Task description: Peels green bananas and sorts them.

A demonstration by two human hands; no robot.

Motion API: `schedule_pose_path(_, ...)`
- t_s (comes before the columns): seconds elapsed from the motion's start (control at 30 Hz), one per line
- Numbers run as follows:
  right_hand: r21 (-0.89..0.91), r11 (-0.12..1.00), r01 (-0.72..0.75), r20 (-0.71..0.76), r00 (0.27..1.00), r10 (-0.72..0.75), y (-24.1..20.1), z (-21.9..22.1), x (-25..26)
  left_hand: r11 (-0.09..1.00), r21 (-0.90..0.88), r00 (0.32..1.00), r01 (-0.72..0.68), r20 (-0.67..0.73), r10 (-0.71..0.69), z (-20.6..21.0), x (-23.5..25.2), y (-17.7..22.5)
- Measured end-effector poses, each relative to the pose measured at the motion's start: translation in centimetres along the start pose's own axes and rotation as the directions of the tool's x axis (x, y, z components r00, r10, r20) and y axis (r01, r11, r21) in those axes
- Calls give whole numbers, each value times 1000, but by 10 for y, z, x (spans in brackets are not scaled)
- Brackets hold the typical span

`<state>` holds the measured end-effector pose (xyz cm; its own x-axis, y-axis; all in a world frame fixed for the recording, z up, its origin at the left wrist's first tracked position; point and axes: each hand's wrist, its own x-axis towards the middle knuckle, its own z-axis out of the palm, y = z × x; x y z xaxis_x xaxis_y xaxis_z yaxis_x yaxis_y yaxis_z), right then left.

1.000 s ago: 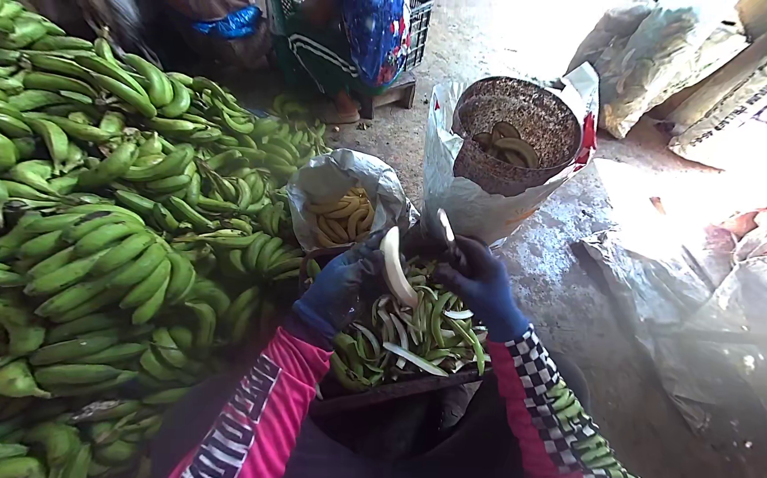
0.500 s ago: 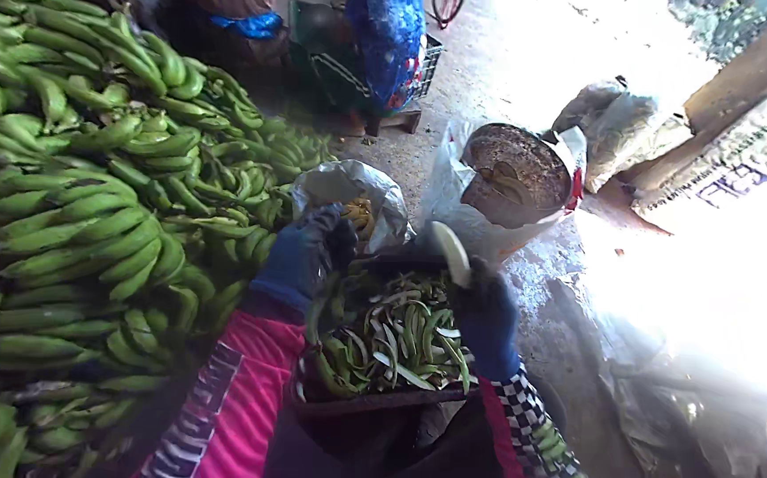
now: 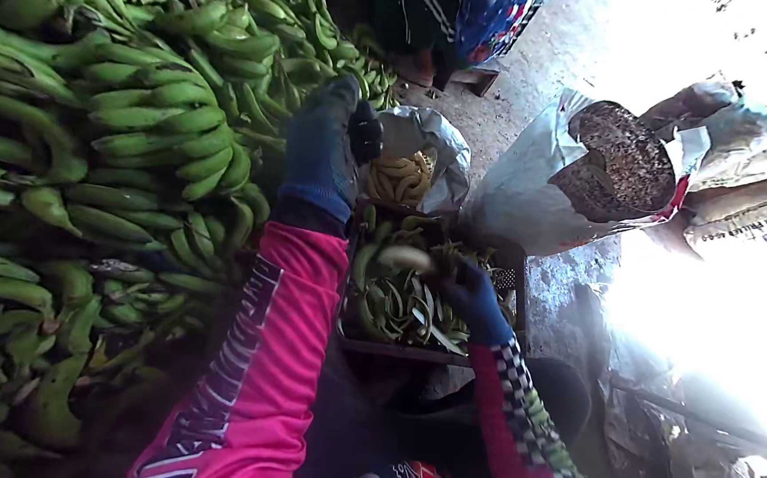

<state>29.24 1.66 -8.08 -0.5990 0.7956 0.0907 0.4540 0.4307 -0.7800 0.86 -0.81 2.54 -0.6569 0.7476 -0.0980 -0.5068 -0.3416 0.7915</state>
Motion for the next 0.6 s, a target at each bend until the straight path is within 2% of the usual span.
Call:
schedule_pose_path(0.03, -139, 989, -48, -185, 982, 22, -2, -2, 21, 1000, -4, 1000, -2, -13, 2, 0, 0, 2)
schedule_pose_path(0.07, -227, 965, -128, -304, 951, 55, -6, -3, 40, 1000, -13, 1000, -5, -30, 4, 0, 0, 4)
schedule_pose_path(0.1, -263, 947, -182, -353, 932, 81, -10, 0, 55, 1000, -21, 999, -10, -43, 9, 0, 0, 6)
schedule_pose_path(0.13, -281, 940, -193, -339, 937, 91, -13, 7, 63, 1000, -17, 999, -19, -46, 18, -1, 0, 7)
schedule_pose_path(0.17, -300, 937, -177, -271, 958, 94, -15, 19, 66, 1000, -16, 998, -25, -50, 25, -2, -1, 9)
schedule_pose_path(0.23, -377, 911, -170, -43, 985, 166, -14, 56, 60, 999, -1, 998, -32, -53, 32, -5, 0, 10)
schedule_pose_path(0.27, -440, 881, -172, 64, 973, 222, -5, 79, 57, 999, 14, 998, -32, -46, 33, -5, 0, 10)
schedule_pose_path(0.33, -506, 855, -119, 153, 962, 224, 33, 118, 48, 999, 48, 1000, -17, -12, 18, -3, -3, 5)
schedule_pose_path(0.4, -420, 903, -87, 90, 986, 137, 72, 130, 38, 994, 106, 999, 13, 51, -18, 0, -7, 1)
schedule_pose_path(0.5, -39, 980, -193, -119, 975, 188, 84, 109, 31, 955, 295, 985, 10, 161, -60, 1, -15, -5)
schedule_pose_path(0.53, 92, 969, -227, -157, 958, 239, 78, 94, 31, 915, 402, 976, -27, 208, -62, 2, -18, -8)
schedule_pose_path(0.6, 339, 912, -230, -200, 930, 309, 63, 60, 38, 754, 632, 935, -179, 347, -69, 6, -21, -18)
